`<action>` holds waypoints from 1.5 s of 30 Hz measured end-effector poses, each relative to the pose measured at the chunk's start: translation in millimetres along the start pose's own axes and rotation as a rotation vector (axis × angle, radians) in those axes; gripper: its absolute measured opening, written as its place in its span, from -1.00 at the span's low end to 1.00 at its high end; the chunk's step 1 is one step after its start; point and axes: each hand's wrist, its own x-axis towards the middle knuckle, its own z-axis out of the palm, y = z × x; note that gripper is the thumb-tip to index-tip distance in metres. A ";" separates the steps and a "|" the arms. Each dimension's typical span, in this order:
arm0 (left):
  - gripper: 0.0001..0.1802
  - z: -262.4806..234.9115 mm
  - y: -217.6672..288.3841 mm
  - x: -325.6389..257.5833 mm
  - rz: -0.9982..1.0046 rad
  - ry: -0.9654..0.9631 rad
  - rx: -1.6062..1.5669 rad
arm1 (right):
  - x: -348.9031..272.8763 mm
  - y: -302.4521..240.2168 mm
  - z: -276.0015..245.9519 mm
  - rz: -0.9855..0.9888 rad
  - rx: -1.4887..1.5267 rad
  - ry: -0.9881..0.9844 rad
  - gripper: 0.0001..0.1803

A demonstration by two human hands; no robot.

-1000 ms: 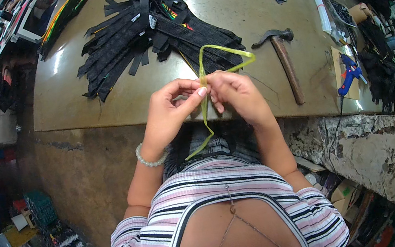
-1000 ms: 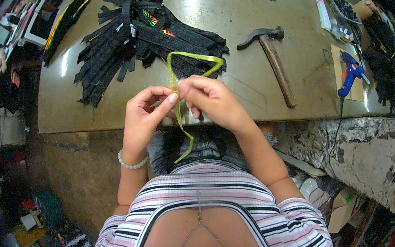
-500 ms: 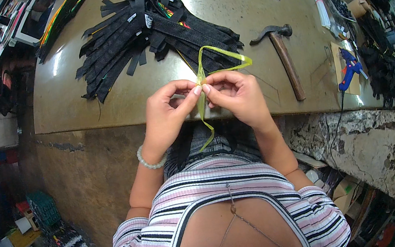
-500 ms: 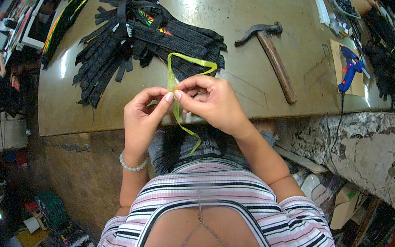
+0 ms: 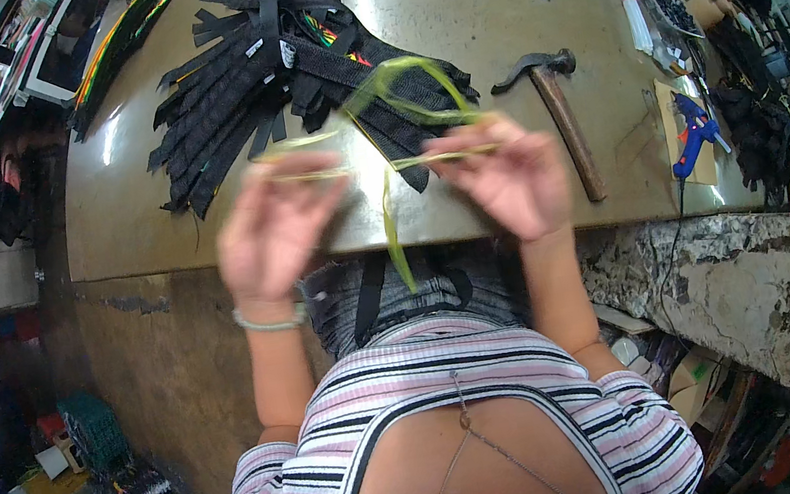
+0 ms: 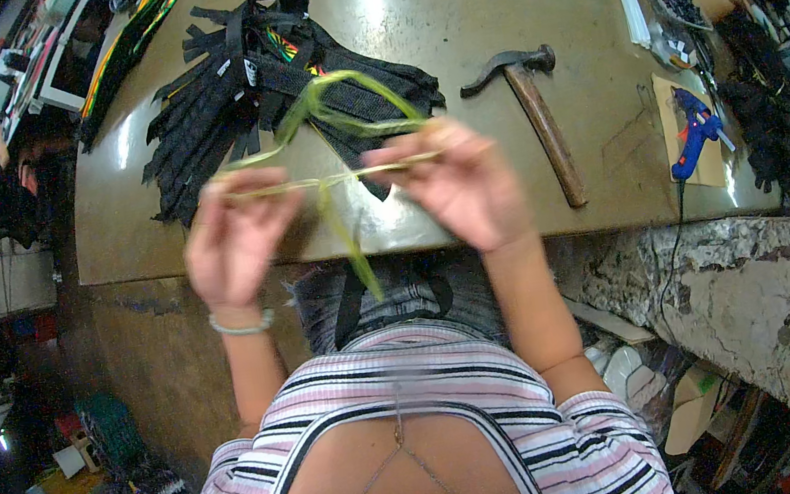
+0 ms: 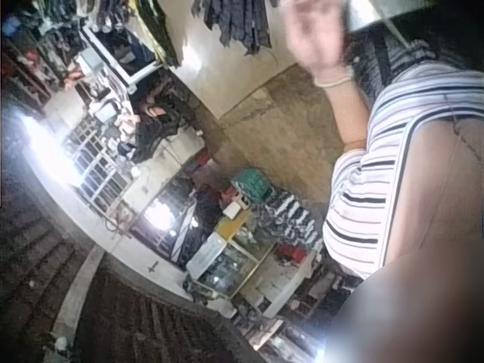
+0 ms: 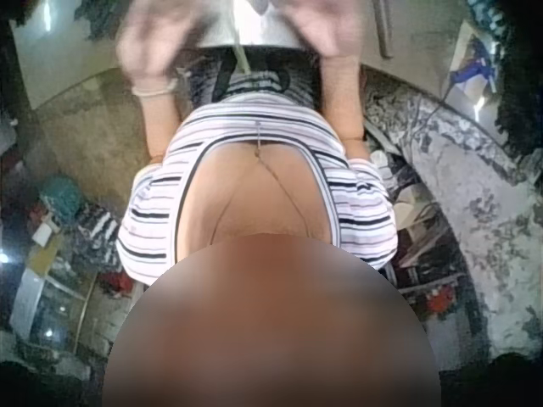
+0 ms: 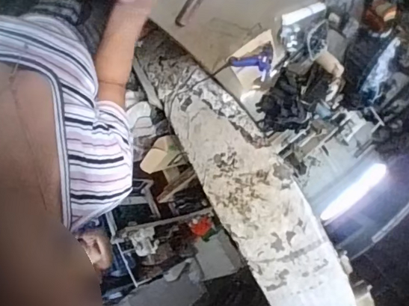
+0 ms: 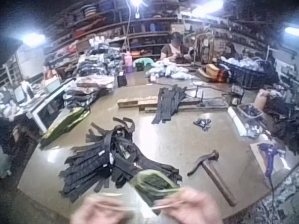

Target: The person assembles fabric straps by applying hot glue to join patterned and black webbing pieces, then attaches small metal buckles. They bundle the finished straps with a rubber band and continue assembling additional units.

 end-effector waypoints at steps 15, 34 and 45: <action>-0.75 -7.5 63.4 -43.2 0.657 0.523 1.457 | -52.3 -74.0 8.8 -0.500 -0.571 0.542 -0.62; -0.87 -64.5 11.9 -115.8 -0.545 0.014 1.325 | -48.6 19.4 38.8 0.207 -1.479 -0.304 -0.67; -0.86 -199.8 -32.6 -105.2 0.197 0.721 -0.014 | -25.5 68.7 42.2 0.182 -1.518 -0.715 -0.70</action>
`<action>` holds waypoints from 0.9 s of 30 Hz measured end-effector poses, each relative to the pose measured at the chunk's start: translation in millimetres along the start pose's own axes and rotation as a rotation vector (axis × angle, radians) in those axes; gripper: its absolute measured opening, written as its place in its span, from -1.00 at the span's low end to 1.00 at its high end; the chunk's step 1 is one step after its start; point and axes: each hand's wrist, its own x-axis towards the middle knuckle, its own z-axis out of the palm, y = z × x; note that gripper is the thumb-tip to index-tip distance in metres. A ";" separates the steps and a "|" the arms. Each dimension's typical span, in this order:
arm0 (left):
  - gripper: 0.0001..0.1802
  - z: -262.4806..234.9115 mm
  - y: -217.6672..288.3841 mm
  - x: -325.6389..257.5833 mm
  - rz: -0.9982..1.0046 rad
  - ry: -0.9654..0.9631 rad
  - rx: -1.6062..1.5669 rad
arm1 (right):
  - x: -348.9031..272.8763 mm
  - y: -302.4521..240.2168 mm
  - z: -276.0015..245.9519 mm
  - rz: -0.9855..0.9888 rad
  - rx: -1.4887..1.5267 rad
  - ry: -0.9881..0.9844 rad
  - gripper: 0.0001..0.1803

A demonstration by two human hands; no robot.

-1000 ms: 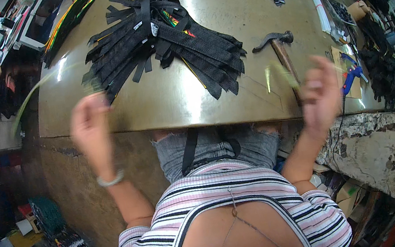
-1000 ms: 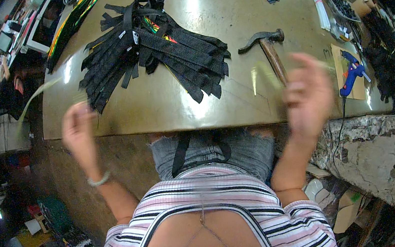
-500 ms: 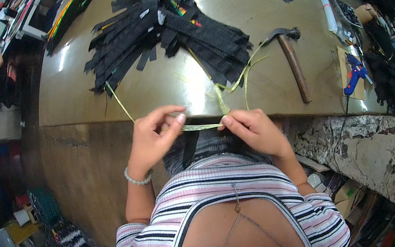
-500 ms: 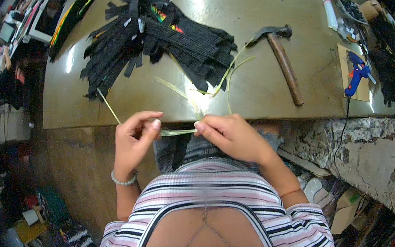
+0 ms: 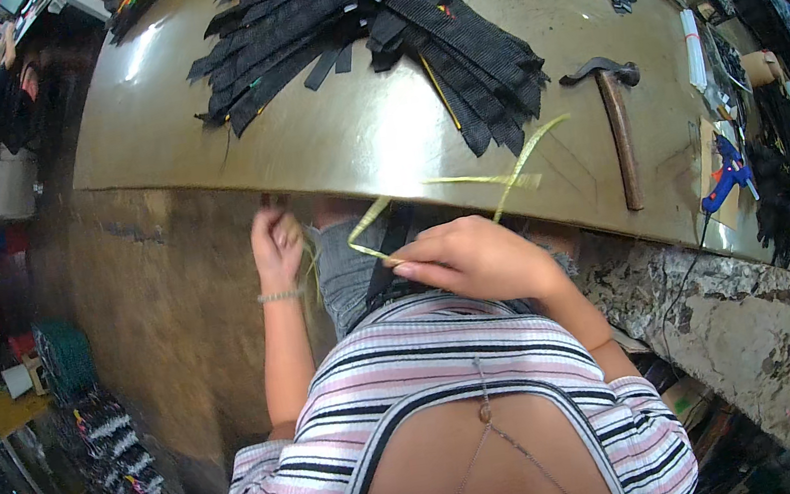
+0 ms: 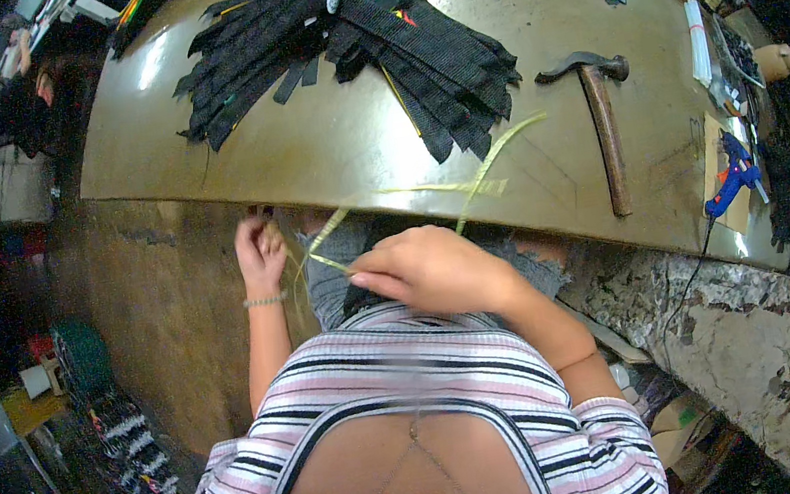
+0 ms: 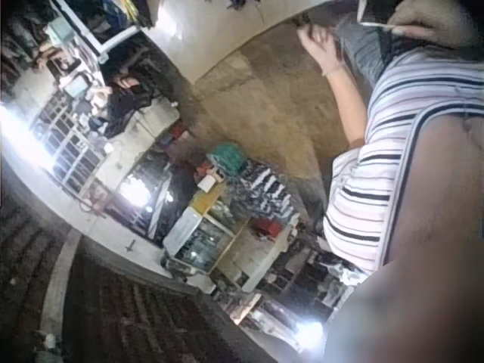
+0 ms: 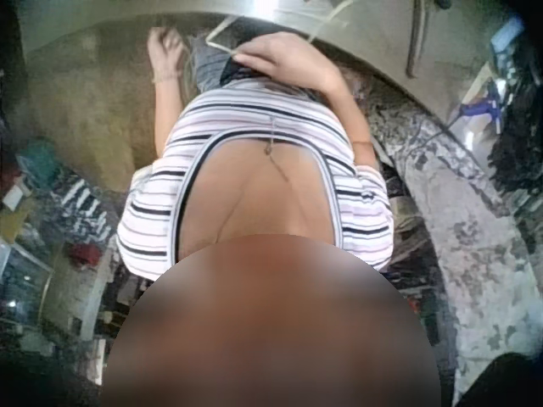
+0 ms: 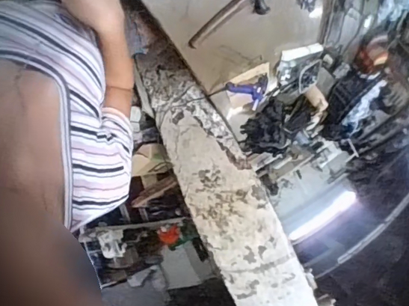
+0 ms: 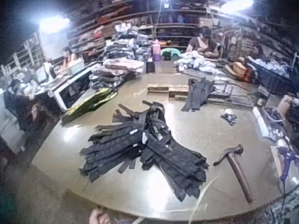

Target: The person assembles fabric straps by applying hot glue to join patterned and black webbing pieces, then attaches small metal buckles. They bundle the finished straps with a rubber band and continue assembling additional units.

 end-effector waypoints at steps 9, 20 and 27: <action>-0.76 9.7 29.2 -32.0 -0.169 0.002 0.150 | 22.4 9.8 28.0 0.015 0.247 -0.074 -0.72; -0.68 84.2 89.2 -124.0 0.071 -0.505 1.255 | 58.1 11.0 42.3 0.072 0.511 -0.159 -0.67; -0.78 28.5 210.9 -60.6 0.532 -0.015 1.501 | 47.8 30.4 51.8 0.250 0.408 0.119 -0.67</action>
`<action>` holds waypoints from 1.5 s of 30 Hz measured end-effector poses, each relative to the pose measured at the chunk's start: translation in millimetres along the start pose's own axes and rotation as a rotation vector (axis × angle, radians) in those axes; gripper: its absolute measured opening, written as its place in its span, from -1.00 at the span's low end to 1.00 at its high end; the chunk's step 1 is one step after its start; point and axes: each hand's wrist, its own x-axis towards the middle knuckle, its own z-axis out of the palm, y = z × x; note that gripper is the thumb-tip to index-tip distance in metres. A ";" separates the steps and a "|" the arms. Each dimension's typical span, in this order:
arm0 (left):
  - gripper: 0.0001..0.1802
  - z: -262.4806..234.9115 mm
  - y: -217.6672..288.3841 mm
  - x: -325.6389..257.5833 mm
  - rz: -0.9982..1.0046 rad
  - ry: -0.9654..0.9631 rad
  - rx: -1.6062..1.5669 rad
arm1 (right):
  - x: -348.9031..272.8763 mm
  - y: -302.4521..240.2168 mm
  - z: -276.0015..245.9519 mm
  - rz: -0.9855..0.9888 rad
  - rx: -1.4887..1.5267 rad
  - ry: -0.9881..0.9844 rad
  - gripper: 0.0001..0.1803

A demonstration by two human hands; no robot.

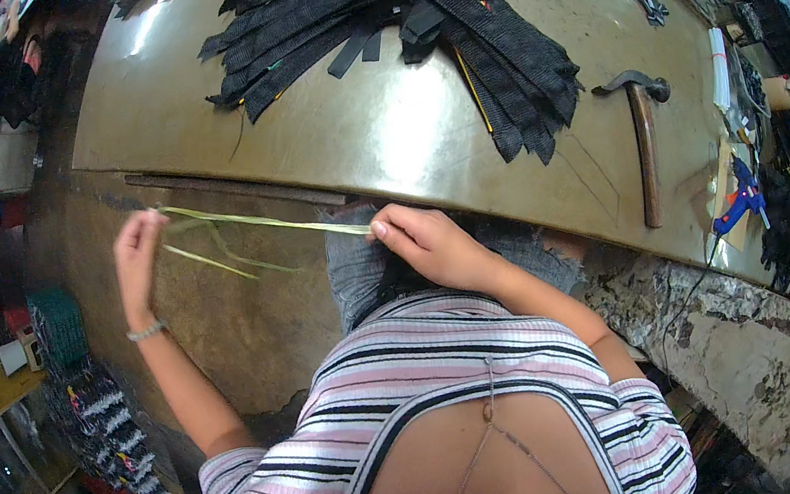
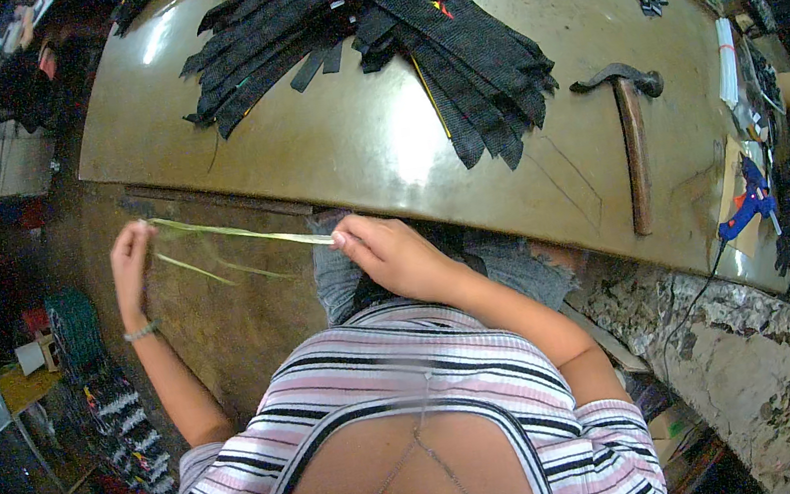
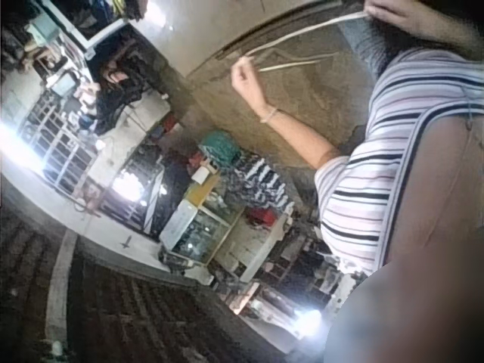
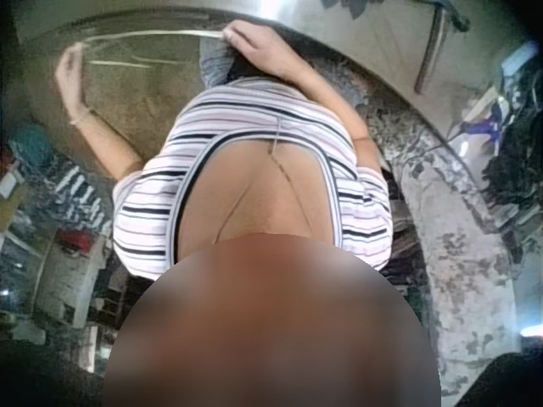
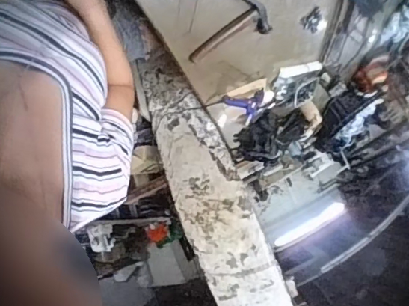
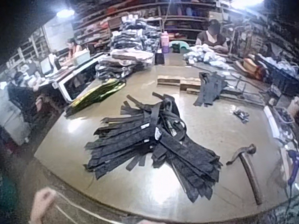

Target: The person assembles fabric straps by applying hot glue to join patterned and black webbing pieces, then attaches small metal buckles. They bundle the finished straps with a rubber band and continue assembling additional units.

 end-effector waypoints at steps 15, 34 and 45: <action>-0.68 -33.0 -140.1 88.7 -0.210 0.335 -0.091 | 46.9 79.6 31.8 -0.158 -0.156 0.189 -0.64; -0.71 -28.4 -205.2 137.2 -0.132 0.441 -0.265 | 47.8 89.0 26.8 -0.315 -0.821 0.248 -0.66; -0.71 87.8 -187.6 84.5 -0.463 0.640 -1.084 | 55.5 99.5 29.2 -0.098 -0.433 0.339 -0.58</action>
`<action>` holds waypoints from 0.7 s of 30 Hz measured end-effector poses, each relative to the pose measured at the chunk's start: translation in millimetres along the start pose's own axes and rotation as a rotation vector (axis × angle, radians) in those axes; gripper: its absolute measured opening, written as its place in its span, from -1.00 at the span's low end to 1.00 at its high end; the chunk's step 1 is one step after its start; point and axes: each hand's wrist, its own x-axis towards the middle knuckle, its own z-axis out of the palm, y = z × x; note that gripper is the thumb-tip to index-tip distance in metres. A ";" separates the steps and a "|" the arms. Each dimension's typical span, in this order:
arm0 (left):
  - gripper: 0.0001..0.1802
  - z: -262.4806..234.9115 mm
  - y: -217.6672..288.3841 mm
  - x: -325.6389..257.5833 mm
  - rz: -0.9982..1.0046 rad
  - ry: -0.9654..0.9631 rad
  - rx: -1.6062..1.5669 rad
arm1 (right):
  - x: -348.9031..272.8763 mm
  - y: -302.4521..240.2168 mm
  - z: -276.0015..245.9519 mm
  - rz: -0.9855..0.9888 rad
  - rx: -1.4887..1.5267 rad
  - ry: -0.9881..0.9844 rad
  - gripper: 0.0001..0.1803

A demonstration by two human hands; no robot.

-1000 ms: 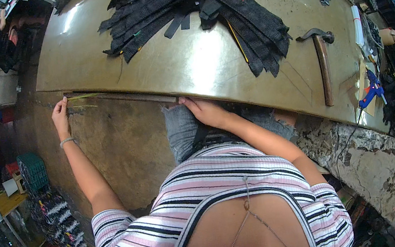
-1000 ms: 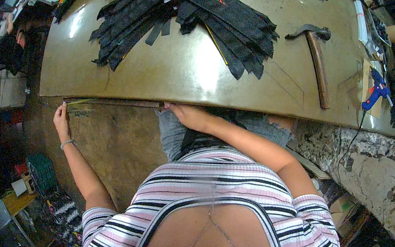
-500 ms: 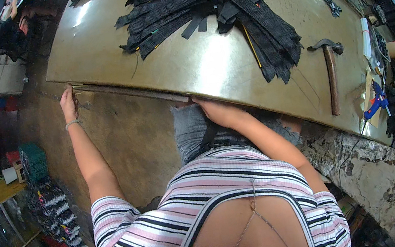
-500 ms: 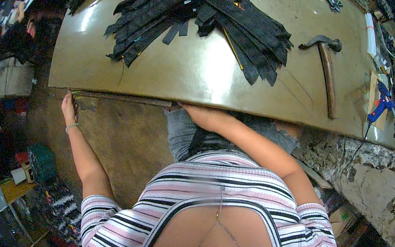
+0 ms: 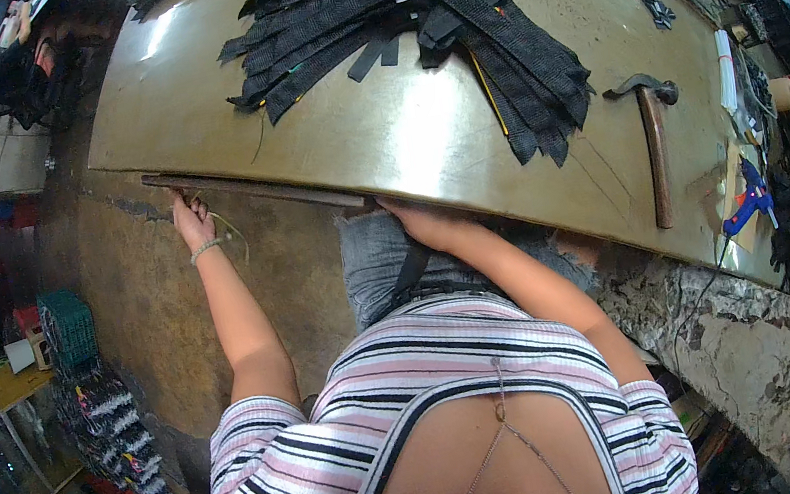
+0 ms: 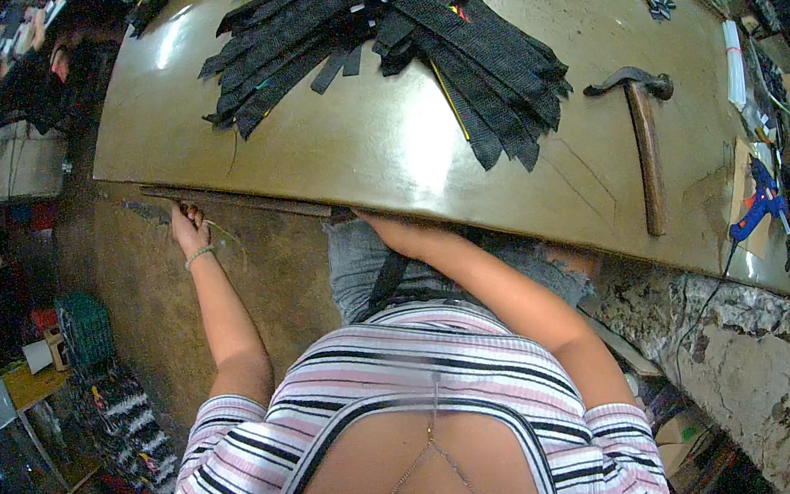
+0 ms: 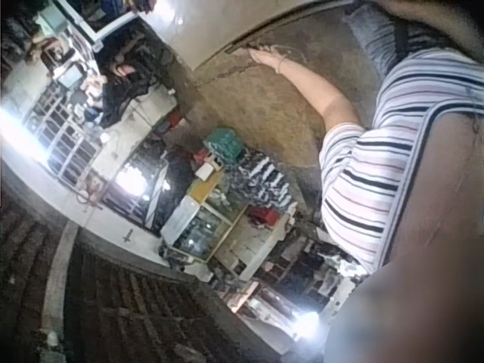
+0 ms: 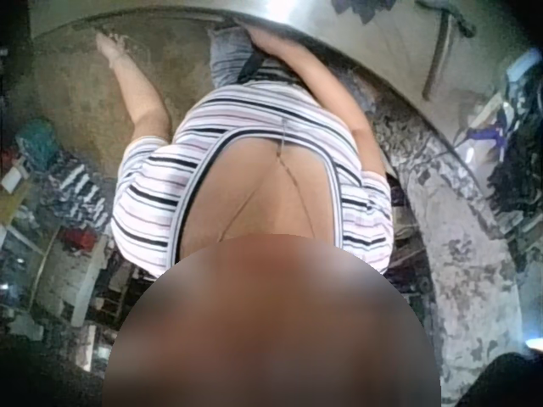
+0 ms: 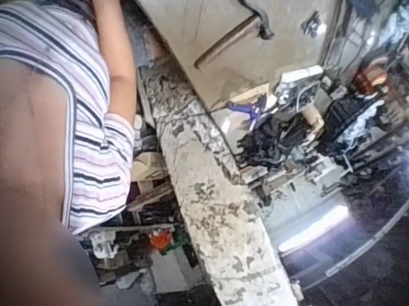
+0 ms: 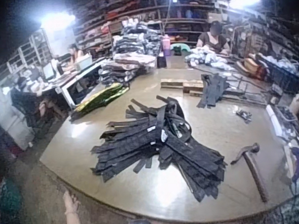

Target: The person assembles fabric straps by applying hot glue to join patterned and black webbing pieces, then attaches small metal buckles. They bundle the finished straps with a rubber band and continue assembling additional units.

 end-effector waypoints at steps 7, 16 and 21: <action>-0.36 -6.2 34.9 -46.6 0.620 0.204 0.626 | -11.7 -12.3 -29.0 -0.117 -0.249 -0.321 -0.44; -0.82 132.3 113.0 -316.6 0.354 -1.250 0.882 | -13.6 -131.3 -94.6 -0.478 0.568 0.030 -0.22; -0.79 197.8 109.0 -346.0 0.139 -1.434 0.708 | -25.6 -107.8 -139.5 0.209 0.945 -0.482 -0.61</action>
